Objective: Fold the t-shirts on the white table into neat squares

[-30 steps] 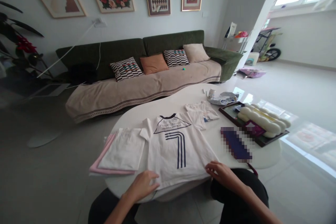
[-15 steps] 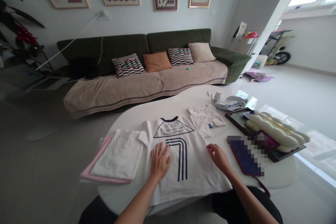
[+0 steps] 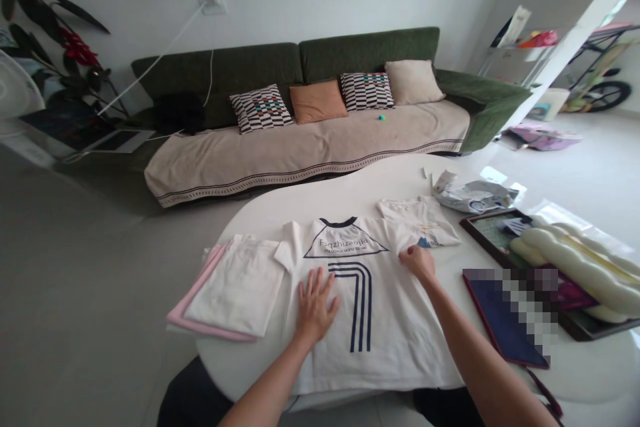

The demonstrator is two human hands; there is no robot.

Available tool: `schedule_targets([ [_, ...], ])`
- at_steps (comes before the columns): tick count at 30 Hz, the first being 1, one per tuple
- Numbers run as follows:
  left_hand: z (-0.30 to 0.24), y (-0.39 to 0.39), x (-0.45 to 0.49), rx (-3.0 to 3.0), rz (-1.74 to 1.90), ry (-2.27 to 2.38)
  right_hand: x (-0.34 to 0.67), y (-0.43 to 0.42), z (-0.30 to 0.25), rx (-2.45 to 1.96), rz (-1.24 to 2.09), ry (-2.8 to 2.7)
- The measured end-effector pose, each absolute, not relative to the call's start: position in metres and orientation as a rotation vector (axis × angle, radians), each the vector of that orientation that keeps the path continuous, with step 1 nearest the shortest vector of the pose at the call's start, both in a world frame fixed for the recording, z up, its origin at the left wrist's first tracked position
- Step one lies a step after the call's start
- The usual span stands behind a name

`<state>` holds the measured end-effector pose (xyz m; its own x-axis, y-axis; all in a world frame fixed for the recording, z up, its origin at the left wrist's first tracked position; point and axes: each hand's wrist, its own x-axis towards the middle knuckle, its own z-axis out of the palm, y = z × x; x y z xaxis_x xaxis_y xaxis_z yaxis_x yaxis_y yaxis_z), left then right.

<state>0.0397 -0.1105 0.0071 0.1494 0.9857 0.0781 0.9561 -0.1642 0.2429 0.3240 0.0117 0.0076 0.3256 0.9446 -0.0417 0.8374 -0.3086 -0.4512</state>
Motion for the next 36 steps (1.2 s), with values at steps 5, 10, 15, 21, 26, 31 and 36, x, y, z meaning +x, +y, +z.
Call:
schedule_targets([
  [5, 0.006, -0.111, 0.039, 2.274, 0.335, 1.93, 0.335, -0.001, 0.017, -2.215, 0.258, -1.514],
  [10, 0.001, -0.111, 0.039, 2.284, 0.36, 1.941, 0.298, -0.01, 0.022, -2.277, 0.002, -1.541],
  [15, 0.001, -0.11, 0.038, 2.284, 0.38, 1.963, 0.205, -0.013, 0.009, -1.937, 0.09, -2.227],
  [21, 0.0, -0.112, 0.04, 2.226, 0.43, 1.927, 0.189, -0.021, -0.016, -2.075, -0.001, -2.159],
  [26, 0.026, -0.066, 0.019, 2.056, 0.373, 1.688, 0.192, -0.018, -0.017, -2.071, -0.018, -2.169],
  [31, 0.056, 0.037, -0.039, 1.896, 0.55, 1.984, 0.19, -0.016, -0.016, -2.082, 0.024, -2.168],
  [36, 0.048, 0.09, -0.077, 1.855, 0.454, 2.016, 0.191, -0.016, -0.014, -2.077, 0.053, -2.156],
])
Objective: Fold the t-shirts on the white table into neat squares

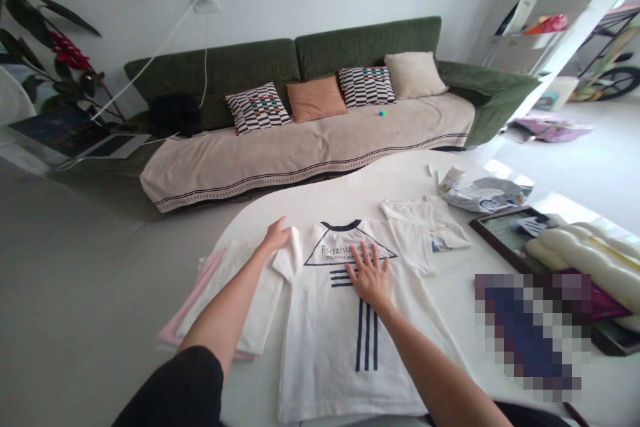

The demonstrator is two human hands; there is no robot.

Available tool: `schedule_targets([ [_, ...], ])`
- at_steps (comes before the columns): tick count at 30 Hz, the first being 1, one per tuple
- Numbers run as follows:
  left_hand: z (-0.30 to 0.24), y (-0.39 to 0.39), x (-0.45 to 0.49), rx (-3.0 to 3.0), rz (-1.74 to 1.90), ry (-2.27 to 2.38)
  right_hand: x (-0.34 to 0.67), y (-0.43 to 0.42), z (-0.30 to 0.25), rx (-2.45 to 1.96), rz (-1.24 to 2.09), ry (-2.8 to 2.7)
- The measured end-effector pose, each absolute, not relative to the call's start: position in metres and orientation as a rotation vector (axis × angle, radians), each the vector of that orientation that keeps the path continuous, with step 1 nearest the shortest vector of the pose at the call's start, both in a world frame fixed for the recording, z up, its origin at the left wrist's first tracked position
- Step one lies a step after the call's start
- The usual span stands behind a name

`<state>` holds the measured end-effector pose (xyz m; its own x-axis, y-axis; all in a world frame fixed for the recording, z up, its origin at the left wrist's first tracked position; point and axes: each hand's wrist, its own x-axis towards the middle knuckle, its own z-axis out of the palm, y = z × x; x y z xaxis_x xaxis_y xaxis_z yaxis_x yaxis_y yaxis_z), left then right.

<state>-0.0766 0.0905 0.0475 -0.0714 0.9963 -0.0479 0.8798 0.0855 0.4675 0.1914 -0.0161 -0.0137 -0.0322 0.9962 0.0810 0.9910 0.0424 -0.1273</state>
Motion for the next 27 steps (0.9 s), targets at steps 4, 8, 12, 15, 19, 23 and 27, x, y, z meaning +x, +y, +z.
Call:
schedule_targets([
  [4, 0.042, 0.095, -0.081, 1.903, 0.349, 1.904, 0.191, -0.016, -0.011, -2.091, 0.082, -2.158],
  [8, 0.057, 0.099, -0.09, 1.913, 0.32, 1.85, 0.191, -0.016, -0.01, -2.103, 0.1, -2.161],
  [12, 0.069, 0.097, -0.113, 1.845, 0.288, 1.98, 0.191, -0.016, -0.012, -2.104, 0.09, -2.159],
  [15, 0.065, 0.087, -0.127, 1.724, 0.221, 2.141, 0.191, -0.016, -0.014, -2.098, 0.066, -2.158],
  [19, 0.062, 0.068, -0.116, 1.647, 0.214, 2.303, 0.191, -0.016, -0.014, -2.086, 0.057, -2.156],
  [23, 0.053, 0.02, -0.062, 2.123, 0.446, 2.118, 0.191, -0.017, -0.014, -2.078, 0.059, -2.143],
  [27, 0.021, -0.048, -0.007, 2.409, 0.266, 1.721, 0.191, -0.017, -0.013, -2.098, 0.093, -2.143],
])
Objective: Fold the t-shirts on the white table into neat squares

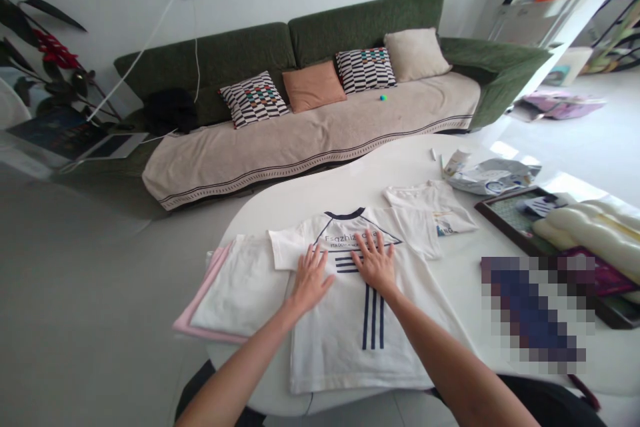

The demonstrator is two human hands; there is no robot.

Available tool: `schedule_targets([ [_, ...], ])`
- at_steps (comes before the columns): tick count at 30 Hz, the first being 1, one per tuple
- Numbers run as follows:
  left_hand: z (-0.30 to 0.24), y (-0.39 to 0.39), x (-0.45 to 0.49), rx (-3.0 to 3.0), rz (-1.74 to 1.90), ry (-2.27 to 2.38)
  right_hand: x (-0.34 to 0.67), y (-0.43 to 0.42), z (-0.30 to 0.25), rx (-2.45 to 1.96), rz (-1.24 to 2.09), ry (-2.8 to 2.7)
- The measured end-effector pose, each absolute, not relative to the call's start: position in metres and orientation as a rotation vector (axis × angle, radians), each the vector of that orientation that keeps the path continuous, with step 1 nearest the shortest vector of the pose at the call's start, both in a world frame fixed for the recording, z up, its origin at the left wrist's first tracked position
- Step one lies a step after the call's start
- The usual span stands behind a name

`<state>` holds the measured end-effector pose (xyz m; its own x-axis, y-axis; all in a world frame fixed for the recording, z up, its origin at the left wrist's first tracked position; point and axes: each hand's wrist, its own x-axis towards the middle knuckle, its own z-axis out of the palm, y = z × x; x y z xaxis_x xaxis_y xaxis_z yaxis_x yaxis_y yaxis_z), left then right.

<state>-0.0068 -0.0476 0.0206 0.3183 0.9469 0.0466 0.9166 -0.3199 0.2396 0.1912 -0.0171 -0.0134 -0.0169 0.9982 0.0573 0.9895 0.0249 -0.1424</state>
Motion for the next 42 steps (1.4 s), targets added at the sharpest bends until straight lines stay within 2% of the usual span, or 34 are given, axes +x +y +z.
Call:
schedule_targets([
  [4, -0.002, -0.08, 0.009, 2.299, 0.242, 1.92, 0.19, -0.017, -0.013, -2.103, 0.092, -2.151],
  [9, 0.0, -0.095, 0.009, 2.275, 0.288, 1.976, 0.192, -0.018, -0.016, -2.076, 0.024, -2.185],
  [14, 0.0, -0.12, 0.013, 2.229, 0.276, 1.999, 0.199, -0.031, -0.004, -2.04, 0.181, -2.331],
  [19, 0.011, -0.127, 0.011, 2.199, 0.179, 1.928, 0.194, -0.082, 0.017, -1.947, 0.194, -2.376],
  [25, 0.01, -0.17, 0.006, 2.256, 0.191, 1.88, 0.18, -0.167, -0.008, -1.821, 0.272, -2.386],
  [31, 0.017, -0.212, -0.012, 2.25, 0.104, 1.865, 0.175, -0.174, 0.001, -1.906, 0.31, -2.366],
  [34, 0.031, -0.204, -0.025, 2.189, 0.116, 1.787, 0.162, -0.184, 0.023, -1.869, 0.389, -2.347],
  [37, 0.048, -0.167, -0.044, 2.05, 0.193, 1.781, 0.138, -0.215, 0.034, -1.559, 0.534, -2.458],
  [39, 0.058, -0.13, -0.059, 2.008, 0.258, 1.855, 0.12, -0.241, 0.032, -1.374, 0.64, -2.55],
  [42, 0.066, -0.075, -0.081, 1.95, 0.352, 2.01, 0.099, -0.269, 0.017, -1.343, 0.655, -2.62],
])
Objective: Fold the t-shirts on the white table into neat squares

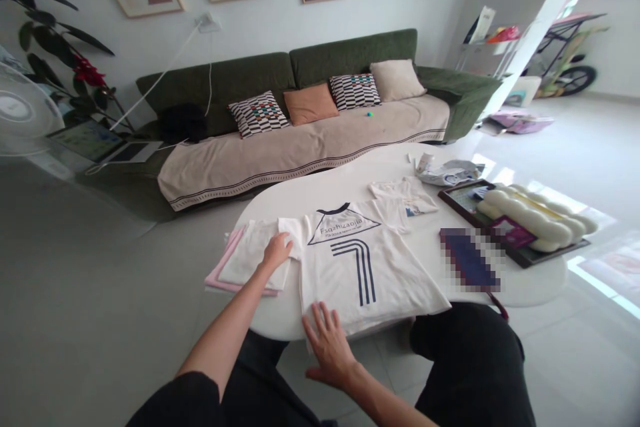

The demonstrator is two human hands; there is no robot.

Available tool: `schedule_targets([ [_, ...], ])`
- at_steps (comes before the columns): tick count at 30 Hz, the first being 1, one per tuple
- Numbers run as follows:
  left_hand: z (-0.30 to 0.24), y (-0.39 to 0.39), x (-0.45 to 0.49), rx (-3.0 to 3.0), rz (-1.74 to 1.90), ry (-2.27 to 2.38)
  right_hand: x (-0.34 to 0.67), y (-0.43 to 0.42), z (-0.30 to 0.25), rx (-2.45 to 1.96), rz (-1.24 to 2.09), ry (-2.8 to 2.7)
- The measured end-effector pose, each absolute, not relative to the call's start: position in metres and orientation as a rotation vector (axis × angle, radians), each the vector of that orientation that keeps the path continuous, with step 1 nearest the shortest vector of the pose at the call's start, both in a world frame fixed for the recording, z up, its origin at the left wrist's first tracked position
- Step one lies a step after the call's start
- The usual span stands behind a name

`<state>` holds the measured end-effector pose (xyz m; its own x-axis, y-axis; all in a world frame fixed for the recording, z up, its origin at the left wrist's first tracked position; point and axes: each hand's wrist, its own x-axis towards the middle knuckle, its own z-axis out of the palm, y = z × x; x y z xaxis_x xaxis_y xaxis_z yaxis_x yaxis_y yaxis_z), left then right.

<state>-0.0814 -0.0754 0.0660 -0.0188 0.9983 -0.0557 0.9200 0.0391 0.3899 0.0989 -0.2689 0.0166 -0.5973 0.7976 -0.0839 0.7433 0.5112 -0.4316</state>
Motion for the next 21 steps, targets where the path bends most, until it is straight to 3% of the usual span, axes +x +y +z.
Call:
schedule_targets([
  [9, 0.052, -0.004, -0.099, 1.617, 0.444, 2.266, 0.091, -0.271, -0.014, -1.384, 0.513, -2.472],
  [15, 0.041, 0.002, -0.089, 1.464, 0.522, 2.209, 0.099, -0.253, 0.013, -1.465, 0.762, -2.304],
  [21, 0.063, 0.018, -0.096, 1.522, 0.589, 2.136, 0.107, -0.239, 0.055, -1.392, 0.85, -2.046],
])
